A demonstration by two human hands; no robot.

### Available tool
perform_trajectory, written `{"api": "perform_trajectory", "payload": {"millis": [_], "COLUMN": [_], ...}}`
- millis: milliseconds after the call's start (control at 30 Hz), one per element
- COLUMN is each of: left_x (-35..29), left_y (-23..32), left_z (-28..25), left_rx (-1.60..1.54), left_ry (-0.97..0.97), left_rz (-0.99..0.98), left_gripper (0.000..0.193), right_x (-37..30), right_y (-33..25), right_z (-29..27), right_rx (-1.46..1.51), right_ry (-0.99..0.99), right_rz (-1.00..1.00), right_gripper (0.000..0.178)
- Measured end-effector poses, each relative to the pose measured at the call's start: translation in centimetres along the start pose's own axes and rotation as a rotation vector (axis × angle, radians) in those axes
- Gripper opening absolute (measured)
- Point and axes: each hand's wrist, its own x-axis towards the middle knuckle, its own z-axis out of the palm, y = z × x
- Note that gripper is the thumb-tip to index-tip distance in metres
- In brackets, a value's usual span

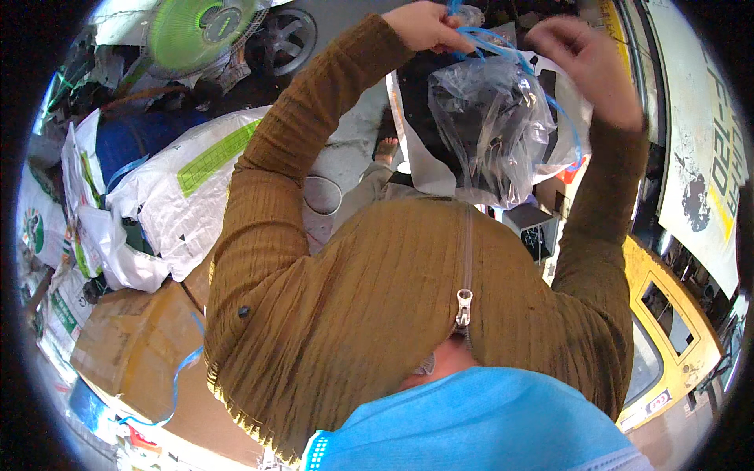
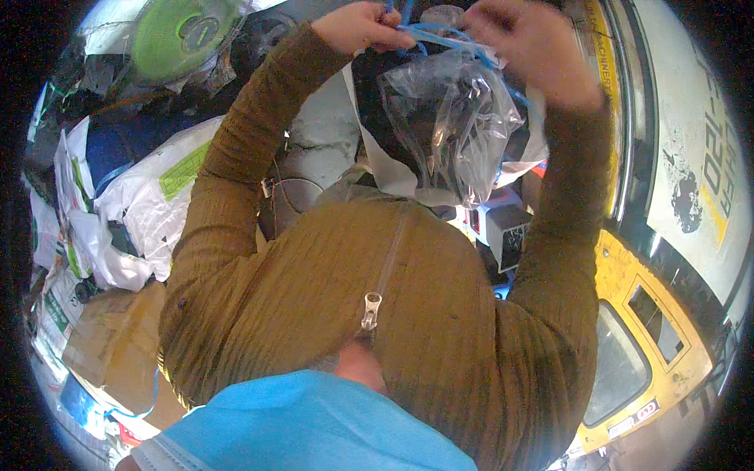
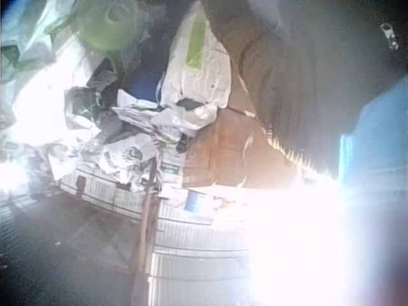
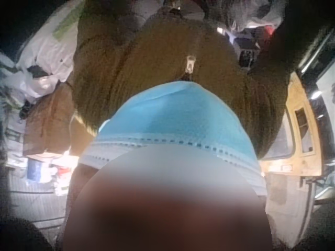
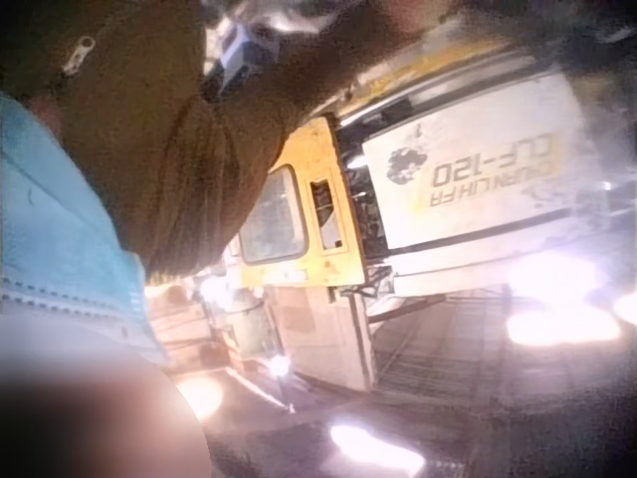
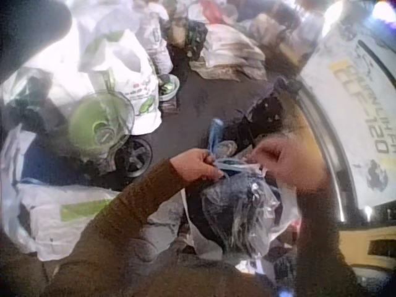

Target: The person places a black object wrapped in plastic into a white sack and secures it by tying a blue strap around the sack's opening. The person then adjusts the sack and strap to ensure it is closed.

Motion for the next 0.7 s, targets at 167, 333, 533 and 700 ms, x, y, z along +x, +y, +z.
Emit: {"api": "perform_trajectory", "payload": {"millis": [167, 333, 533, 700], "left_x": [0.2, -0.6, -2.3, -3.9], "left_y": [3.1, 6.6, 3.8, 1.7], "left_z": [0.4, -0.2, -3.1, -2.6], "left_rx": [-0.568, -0.173, -0.335, -0.066], "left_ry": [-0.116, -0.259, -0.213, 0.050], "left_rz": [-0.108, -0.056, -0.251, -0.102], "left_gripper": [0.018, 0.026, 0.056, 0.033], "right_x": [-1.0, -0.6, -4.3, -7.0], "right_y": [-2.4, -1.3, -4.2, -9.8], "right_z": [9.8, 10.8, 7.8, 3.3], "right_rx": [-0.021, 0.089, 0.447, 0.523], "right_ry": [0.174, 0.325, 0.329, 0.526], "right_rz": [0.024, -0.060, -0.104, -0.421], "right_gripper": [0.035, 0.023, 0.008, 0.024]}}
